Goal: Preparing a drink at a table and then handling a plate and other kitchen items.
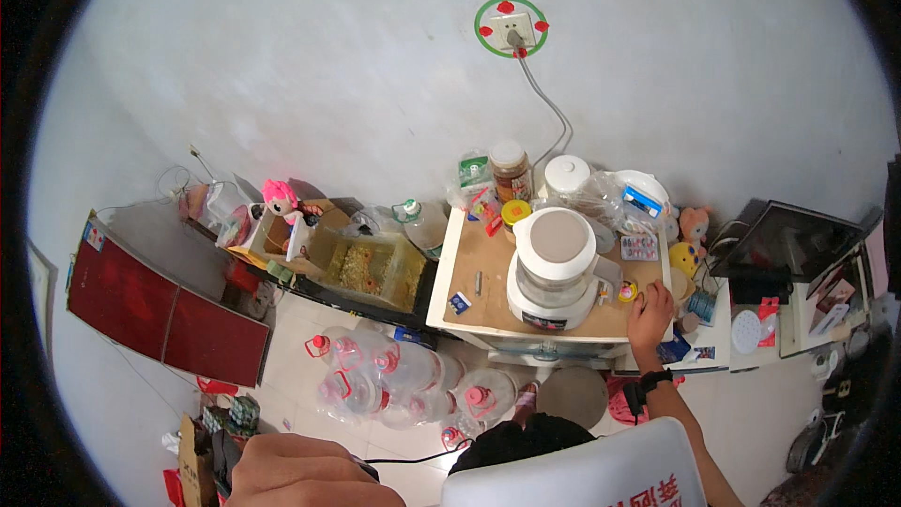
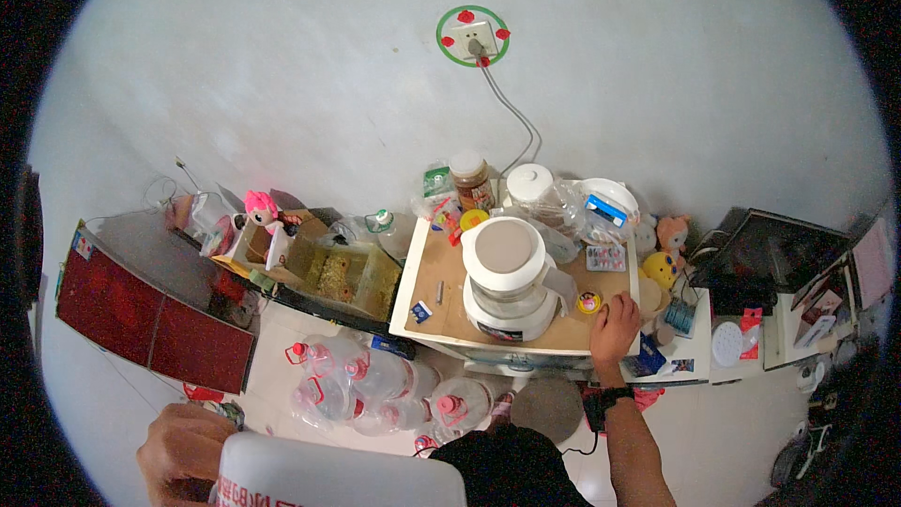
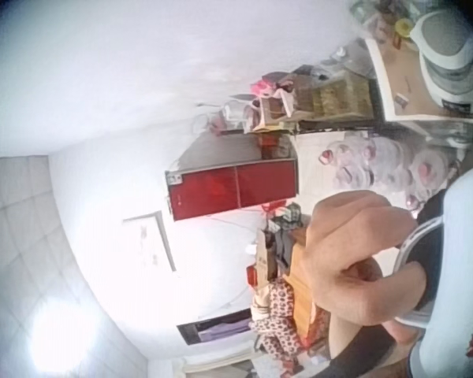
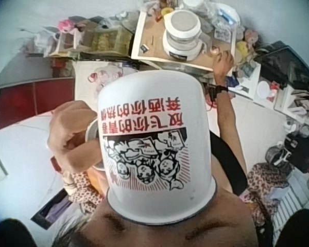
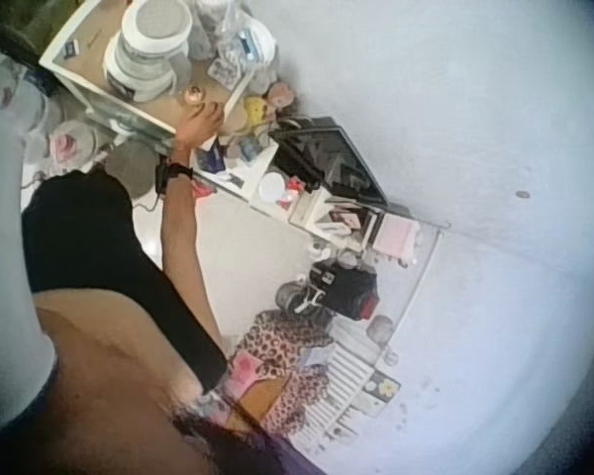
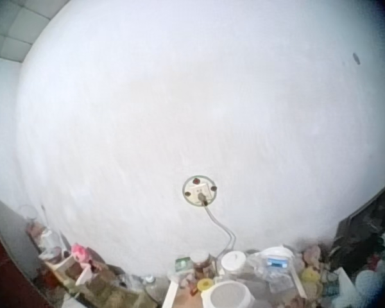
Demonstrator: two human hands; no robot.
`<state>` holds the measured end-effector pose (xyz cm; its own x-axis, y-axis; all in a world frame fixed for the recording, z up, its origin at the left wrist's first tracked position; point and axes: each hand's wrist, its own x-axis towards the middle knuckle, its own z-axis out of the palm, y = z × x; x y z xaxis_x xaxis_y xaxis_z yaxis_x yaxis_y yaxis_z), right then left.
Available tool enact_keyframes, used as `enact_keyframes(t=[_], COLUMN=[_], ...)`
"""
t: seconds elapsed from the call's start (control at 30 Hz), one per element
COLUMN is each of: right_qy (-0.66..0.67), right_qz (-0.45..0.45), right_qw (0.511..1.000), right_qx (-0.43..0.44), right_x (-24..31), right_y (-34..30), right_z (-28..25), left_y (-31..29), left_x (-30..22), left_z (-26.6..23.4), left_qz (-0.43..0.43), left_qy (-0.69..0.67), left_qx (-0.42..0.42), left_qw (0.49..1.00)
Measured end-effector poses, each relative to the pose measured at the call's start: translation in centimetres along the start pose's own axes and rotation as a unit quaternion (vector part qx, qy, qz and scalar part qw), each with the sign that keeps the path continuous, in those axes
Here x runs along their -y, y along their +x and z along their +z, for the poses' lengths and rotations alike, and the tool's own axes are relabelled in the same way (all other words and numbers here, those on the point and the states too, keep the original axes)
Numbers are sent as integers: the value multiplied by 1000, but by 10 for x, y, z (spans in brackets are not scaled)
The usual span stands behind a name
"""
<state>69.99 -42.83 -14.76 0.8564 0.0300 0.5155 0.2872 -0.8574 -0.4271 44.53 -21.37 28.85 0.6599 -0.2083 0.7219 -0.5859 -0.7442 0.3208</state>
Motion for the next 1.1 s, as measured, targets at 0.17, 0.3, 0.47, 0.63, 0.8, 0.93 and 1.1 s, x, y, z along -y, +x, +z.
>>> enact_keyframes(t=[0.17, 0.3, 0.47, 0.63, 0.8, 0.93, 1.1], right_qy=[-16, -5, 8, 12, -18, -3, 5], right_qz=[16, -2, 3, -7, -17, -11, -22], right_qw=[1000, 1000, 1000, 1000, 1000, 1000, 1000], right_qx=[12, -10, 4, 7, -13, -6, -5], right_x=[-3, -4, -3, -1, -7, -7, -3], right_y=[-1, -3, -4, -4, -1, 0, 2], right_z=[3, 2, -7, 2, 2, 8, 5], left_y=[-1, 3, 0, -9, -35, -56, -108], left_x=[-10, -10, -12, 13, 47, 62, 86], left_z=[7, 3, -4, -11, 20, 44, 66], left_qz=[-5, -4, -12, -85, -245, -474, -559], left_qy=[57, 44, 29, -1, -164, -271, -333], left_qx=[-65, -38, 0, 66, 41, 119, 87], left_qw=[996, 998, 999, 994, 955, 830, 754])
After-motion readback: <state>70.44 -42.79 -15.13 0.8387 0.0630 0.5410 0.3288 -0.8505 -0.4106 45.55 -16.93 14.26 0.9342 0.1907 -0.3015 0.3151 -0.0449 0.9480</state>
